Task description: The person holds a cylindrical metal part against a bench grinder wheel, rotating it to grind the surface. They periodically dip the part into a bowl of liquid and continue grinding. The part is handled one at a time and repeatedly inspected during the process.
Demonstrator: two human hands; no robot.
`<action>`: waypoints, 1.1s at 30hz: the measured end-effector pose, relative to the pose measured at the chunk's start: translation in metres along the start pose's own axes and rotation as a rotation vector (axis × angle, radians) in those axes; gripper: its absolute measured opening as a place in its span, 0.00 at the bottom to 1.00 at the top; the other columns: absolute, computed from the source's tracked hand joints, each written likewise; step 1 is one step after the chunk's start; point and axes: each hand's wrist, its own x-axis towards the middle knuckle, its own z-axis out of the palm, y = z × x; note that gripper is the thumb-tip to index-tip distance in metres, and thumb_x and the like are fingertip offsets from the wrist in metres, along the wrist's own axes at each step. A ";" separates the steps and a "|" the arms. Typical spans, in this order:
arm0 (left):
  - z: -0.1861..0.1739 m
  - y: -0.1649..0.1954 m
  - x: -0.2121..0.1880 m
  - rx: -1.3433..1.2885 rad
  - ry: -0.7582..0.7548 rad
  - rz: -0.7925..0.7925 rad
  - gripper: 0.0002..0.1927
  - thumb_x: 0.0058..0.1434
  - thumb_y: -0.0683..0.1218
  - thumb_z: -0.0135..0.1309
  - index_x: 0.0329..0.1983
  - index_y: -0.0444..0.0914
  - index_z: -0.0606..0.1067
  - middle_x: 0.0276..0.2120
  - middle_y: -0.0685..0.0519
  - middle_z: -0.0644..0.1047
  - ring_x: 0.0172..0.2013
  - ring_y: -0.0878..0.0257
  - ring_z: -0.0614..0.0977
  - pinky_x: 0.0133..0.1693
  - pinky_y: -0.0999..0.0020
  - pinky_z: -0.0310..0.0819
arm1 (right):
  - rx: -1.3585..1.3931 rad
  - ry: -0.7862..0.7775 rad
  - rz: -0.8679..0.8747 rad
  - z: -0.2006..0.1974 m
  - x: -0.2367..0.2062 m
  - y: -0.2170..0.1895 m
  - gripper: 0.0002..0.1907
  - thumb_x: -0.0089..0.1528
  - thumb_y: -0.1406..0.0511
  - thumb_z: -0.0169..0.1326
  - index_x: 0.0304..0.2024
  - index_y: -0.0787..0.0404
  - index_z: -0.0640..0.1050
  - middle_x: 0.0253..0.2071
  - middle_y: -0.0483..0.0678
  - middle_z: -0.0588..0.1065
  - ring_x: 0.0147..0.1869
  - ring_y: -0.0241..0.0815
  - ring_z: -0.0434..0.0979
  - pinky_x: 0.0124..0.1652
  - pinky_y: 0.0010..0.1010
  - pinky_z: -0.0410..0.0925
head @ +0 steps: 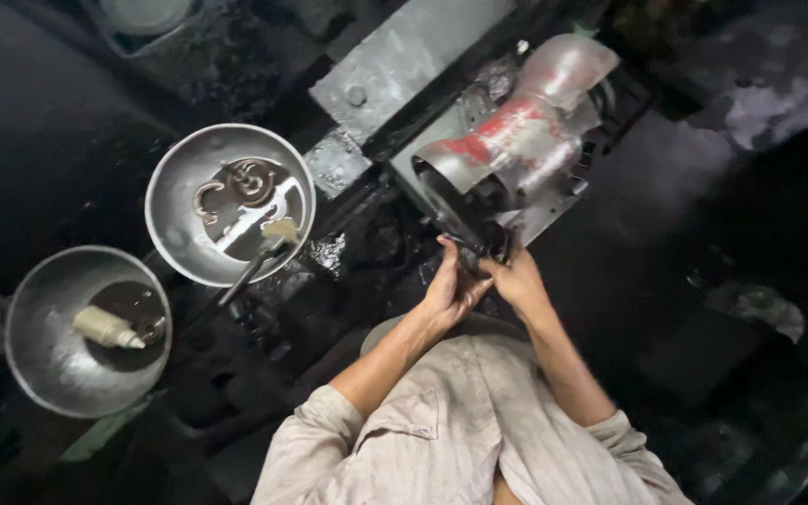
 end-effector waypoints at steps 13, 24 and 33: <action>-0.012 -0.043 -0.004 0.170 -0.135 -0.148 0.43 0.63 0.71 0.50 0.71 0.39 0.63 0.63 0.50 0.72 0.61 0.56 0.76 0.60 0.54 0.71 | 0.143 0.175 -0.308 -0.039 -0.085 -0.003 0.40 0.60 0.67 0.62 0.70 0.66 0.57 0.61 0.58 0.70 0.63 0.49 0.74 0.58 0.40 0.70; -0.016 0.008 -0.026 0.144 -0.130 0.074 0.39 0.68 0.71 0.44 0.67 0.38 0.66 0.61 0.49 0.74 0.59 0.56 0.77 0.59 0.54 0.73 | 0.264 -0.205 -0.073 0.013 -0.014 0.008 0.29 0.59 0.70 0.57 0.63 0.69 0.68 0.47 0.52 0.77 0.49 0.44 0.77 0.48 0.34 0.73; 0.001 0.007 -0.009 0.075 -0.011 0.014 0.39 0.64 0.73 0.39 0.65 0.41 0.68 0.57 0.51 0.76 0.52 0.59 0.81 0.49 0.63 0.82 | 0.263 -0.127 -0.030 0.008 0.000 0.006 0.34 0.54 0.71 0.56 0.65 0.68 0.68 0.53 0.53 0.76 0.57 0.45 0.75 0.57 0.33 0.68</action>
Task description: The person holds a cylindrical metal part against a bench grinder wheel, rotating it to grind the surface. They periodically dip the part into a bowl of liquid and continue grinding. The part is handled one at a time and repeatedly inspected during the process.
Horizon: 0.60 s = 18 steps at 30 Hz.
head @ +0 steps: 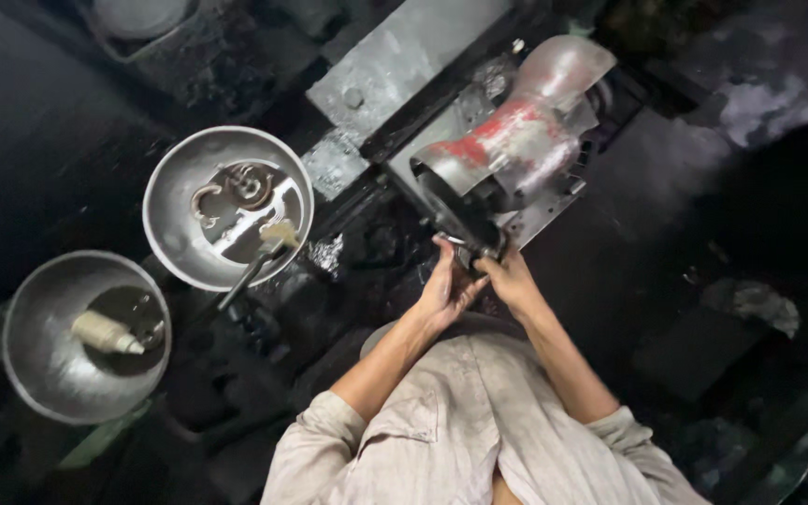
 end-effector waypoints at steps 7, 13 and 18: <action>-0.020 -0.034 0.021 -0.126 -0.320 -0.170 0.46 0.72 0.78 0.38 0.66 0.34 0.67 0.54 0.43 0.76 0.46 0.51 0.81 0.44 0.62 0.81 | -0.146 0.175 0.133 -0.025 -0.018 0.015 0.35 0.54 0.69 0.56 0.64 0.66 0.65 0.52 0.55 0.75 0.56 0.48 0.76 0.56 0.36 0.69; -0.024 -0.062 0.019 0.197 0.135 -0.218 0.28 0.68 0.64 0.42 0.62 0.43 0.70 0.58 0.52 0.76 0.58 0.51 0.76 0.59 0.45 0.69 | -0.232 0.301 -0.226 -0.046 -0.079 0.017 0.40 0.63 0.61 0.61 0.70 0.67 0.56 0.64 0.59 0.67 0.69 0.48 0.65 0.66 0.38 0.59; -0.035 -0.051 0.002 0.290 0.322 -0.275 0.26 0.66 0.64 0.40 0.58 0.46 0.71 0.57 0.56 0.77 0.58 0.55 0.77 0.60 0.41 0.67 | 0.136 0.233 -0.250 -0.051 -0.113 0.012 0.40 0.62 0.62 0.63 0.71 0.64 0.58 0.65 0.52 0.65 0.67 0.45 0.69 0.57 0.41 0.72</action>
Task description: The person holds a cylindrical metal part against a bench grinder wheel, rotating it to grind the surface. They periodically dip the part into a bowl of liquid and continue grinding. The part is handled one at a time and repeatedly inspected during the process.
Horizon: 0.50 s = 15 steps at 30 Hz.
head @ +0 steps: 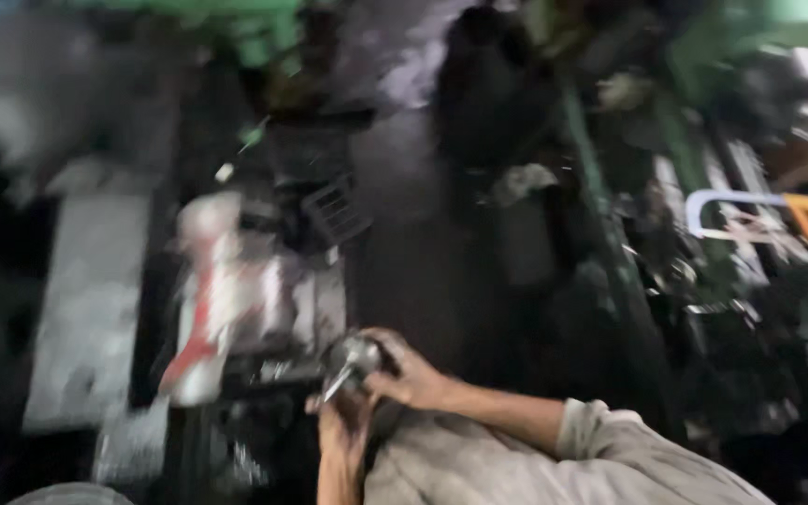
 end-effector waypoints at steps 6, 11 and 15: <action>-0.019 0.026 0.012 0.022 0.057 0.126 0.27 0.66 0.64 0.40 0.59 0.45 0.70 0.57 0.56 0.77 0.58 0.55 0.77 0.60 0.42 0.67 | -0.106 -0.206 0.082 0.033 0.037 0.028 0.26 0.59 0.65 0.60 0.59 0.65 0.74 0.46 0.51 0.78 0.49 0.42 0.77 0.47 0.35 0.75; -0.024 0.062 0.029 -0.010 0.052 0.280 0.27 0.66 0.65 0.40 0.59 0.45 0.70 0.57 0.55 0.77 0.58 0.55 0.77 0.60 0.42 0.68 | -0.349 -0.161 0.228 0.084 0.059 0.053 0.27 0.58 0.58 0.58 0.56 0.66 0.71 0.34 0.60 0.78 0.39 0.54 0.82 0.40 0.43 0.73; -0.023 0.083 0.029 -0.021 0.045 0.341 0.28 0.65 0.65 0.40 0.59 0.45 0.70 0.57 0.55 0.77 0.58 0.55 0.77 0.60 0.42 0.68 | -0.483 -0.108 0.086 0.101 0.072 0.062 0.30 0.58 0.55 0.56 0.57 0.68 0.72 0.37 0.65 0.78 0.44 0.65 0.79 0.42 0.49 0.72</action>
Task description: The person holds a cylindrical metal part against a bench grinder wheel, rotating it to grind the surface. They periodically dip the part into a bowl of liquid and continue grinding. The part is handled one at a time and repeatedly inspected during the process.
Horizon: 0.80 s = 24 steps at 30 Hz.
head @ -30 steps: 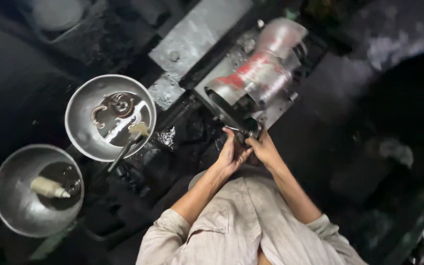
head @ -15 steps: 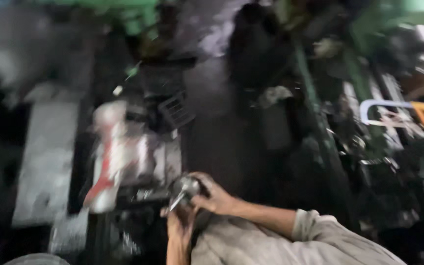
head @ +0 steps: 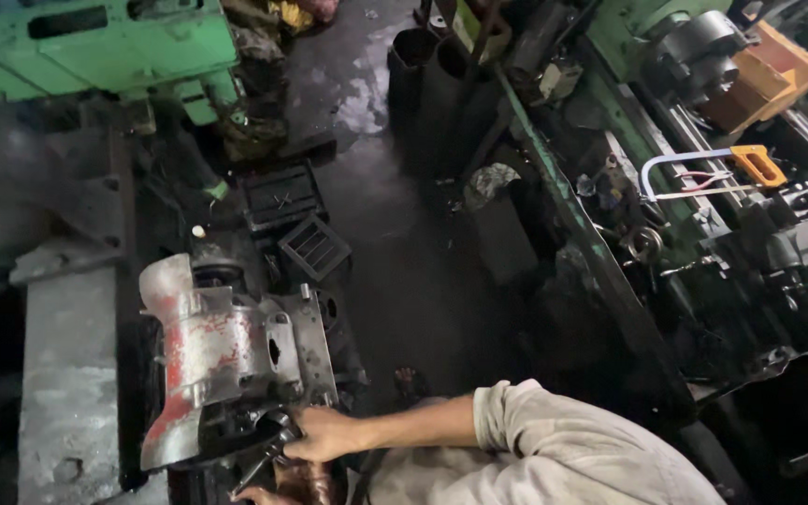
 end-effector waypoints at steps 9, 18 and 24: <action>0.013 -0.028 -0.003 0.026 -0.005 -0.036 0.30 0.65 0.66 0.40 0.60 0.44 0.69 0.58 0.55 0.76 0.59 0.55 0.77 0.60 0.43 0.68 | -0.027 0.062 0.189 -0.028 -0.008 0.018 0.33 0.56 0.55 0.57 0.58 0.68 0.71 0.41 0.68 0.77 0.49 0.68 0.78 0.46 0.53 0.71; 0.021 -0.062 -0.020 0.061 -0.001 -0.110 0.31 0.65 0.68 0.40 0.61 0.44 0.69 0.58 0.54 0.76 0.59 0.55 0.77 0.60 0.44 0.69 | 0.061 0.072 0.173 -0.082 -0.053 -0.011 0.38 0.60 0.56 0.58 0.70 0.64 0.65 0.49 0.66 0.77 0.55 0.63 0.78 0.54 0.48 0.71; 0.019 -0.059 -0.018 0.056 0.016 -0.103 0.32 0.64 0.68 0.39 0.61 0.43 0.68 0.58 0.54 0.76 0.59 0.55 0.77 0.60 0.44 0.69 | 0.304 0.072 -0.241 -0.113 -0.099 -0.024 0.40 0.67 0.56 0.60 0.74 0.64 0.59 0.68 0.59 0.68 0.73 0.52 0.69 0.69 0.42 0.64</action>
